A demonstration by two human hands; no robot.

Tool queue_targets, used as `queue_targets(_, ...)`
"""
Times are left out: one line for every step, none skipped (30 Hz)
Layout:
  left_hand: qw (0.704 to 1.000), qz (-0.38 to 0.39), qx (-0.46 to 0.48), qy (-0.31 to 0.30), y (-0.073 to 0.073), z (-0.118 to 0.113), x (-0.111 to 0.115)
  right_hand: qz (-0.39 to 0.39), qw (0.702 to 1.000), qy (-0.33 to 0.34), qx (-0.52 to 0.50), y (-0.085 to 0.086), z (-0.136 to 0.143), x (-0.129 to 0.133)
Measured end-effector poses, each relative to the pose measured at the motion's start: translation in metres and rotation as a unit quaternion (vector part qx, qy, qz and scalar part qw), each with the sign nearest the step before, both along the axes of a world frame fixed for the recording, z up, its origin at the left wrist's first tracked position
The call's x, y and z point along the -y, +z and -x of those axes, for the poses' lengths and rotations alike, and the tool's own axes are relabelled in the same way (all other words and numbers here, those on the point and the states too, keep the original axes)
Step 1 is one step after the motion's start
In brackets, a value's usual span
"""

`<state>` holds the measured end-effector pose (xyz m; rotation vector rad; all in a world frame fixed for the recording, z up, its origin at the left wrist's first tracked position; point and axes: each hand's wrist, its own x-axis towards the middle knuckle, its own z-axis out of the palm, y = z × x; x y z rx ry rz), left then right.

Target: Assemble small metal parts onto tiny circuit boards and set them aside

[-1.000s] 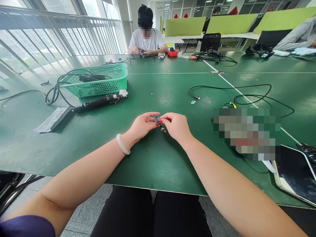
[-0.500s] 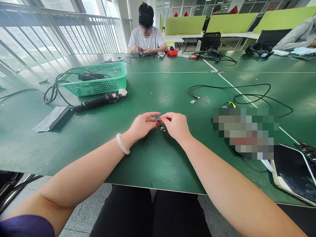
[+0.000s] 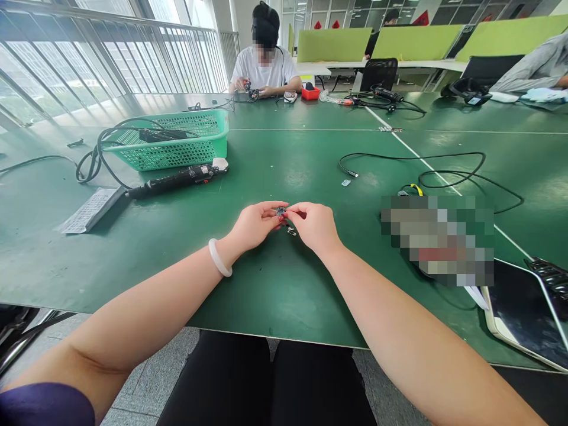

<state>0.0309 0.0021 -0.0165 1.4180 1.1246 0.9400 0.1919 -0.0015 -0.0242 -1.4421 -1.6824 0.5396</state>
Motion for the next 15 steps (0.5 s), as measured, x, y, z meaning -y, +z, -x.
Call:
queue_targets(1.0, 0.004, 0.01, 0.002, 0.0, -0.0001, 0.0001, 0.003, 1.0, 0.004, -0.005, 0.0, 0.0002, 0.0002)
queue_targets(1.0, 0.009, 0.02, 0.004, 0.0001, -0.0002, 0.0004, 0.007, 1.0, 0.008, -0.011, 0.0, 0.0003, 0.0003)
queue_targets(1.0, 0.012, 0.027, 0.004, 0.0003, -0.0004, 0.0006, 0.012, 1.0, 0.011, -0.018, 0.0, 0.0004, 0.0004)
queue_targets(0.999, 0.014, 0.03, 0.006, 0.0006, -0.0007, 0.0007, 0.016, 0.999, 0.014, -0.023, -0.0001, 0.0004, 0.0004)
queue_targets(0.999, 0.016, 0.031, 0.007, 0.0009, -0.0011, 0.0008, 0.018, 0.999, 0.016, -0.028, -0.0003, 0.0004, 0.0003)
queue_targets(0.999, 0.017, 0.03, 0.008, 0.0014, -0.0014, 0.0009, 0.019, 0.999, 0.019, -0.031, -0.0004, 0.0002, 0.0002)
queue_targets(0.999, 0.019, 0.029, 0.01, 0.0018, -0.0018, 0.0008, 0.017, 0.999, 0.022, -0.032, -0.0006, 0.0, 0.0)
queue_targets(0.999, 0.02, 0.027, 0.01, 0.0022, -0.0022, 0.0006, 0.015, 0.999, 0.026, -0.033, -0.0007, -0.0002, -0.0002)
queue_targets(0.999, 0.021, 0.027, 0.009, 0.0027, -0.0026, 0.0004, 0.014, 0.999, 0.029, -0.035, -0.0008, -0.0005, -0.0003)
queue_targets(0.999, 0.023, 0.027, 0.008, 0.0032, -0.003, 0.0003, 0.013, 0.999, 0.033, -0.036, -0.0007, -0.0007, -0.0004)
queue_targets(0.999, 0.026, 0.028, 0.007, 0.0038, -0.0033, 0.0003, 0.013, 0.999, 0.037, -0.038, -0.0005, -0.0008, -0.0002)
queue_targets(0.999, 0.029, 0.029, 0.007, 0.0046, -0.0035, 0.0004, 0.015, 0.998, 0.041, -0.041, -0.0002, -0.0008, 0.0001)
queue_targets(0.999, 0.032, 0.03, 0.008, 0.0057, -0.0037, 0.0007, 0.016, 0.998, 0.044, -0.044, 0.0004, -0.0007, 0.0006)
queue_targets(0.999, 0.036, 0.03, 0.01, 0.0071, -0.0039, 0.0011, 0.018, 0.998, 0.047, -0.047, 0.001, -0.0005, 0.0013)
queue_targets(0.999, 0.039, 0.03, 0.012, 0.0087, -0.0041, 0.0017, 0.019, 0.997, 0.05, -0.05, 0.0017, -0.0003, 0.0021)
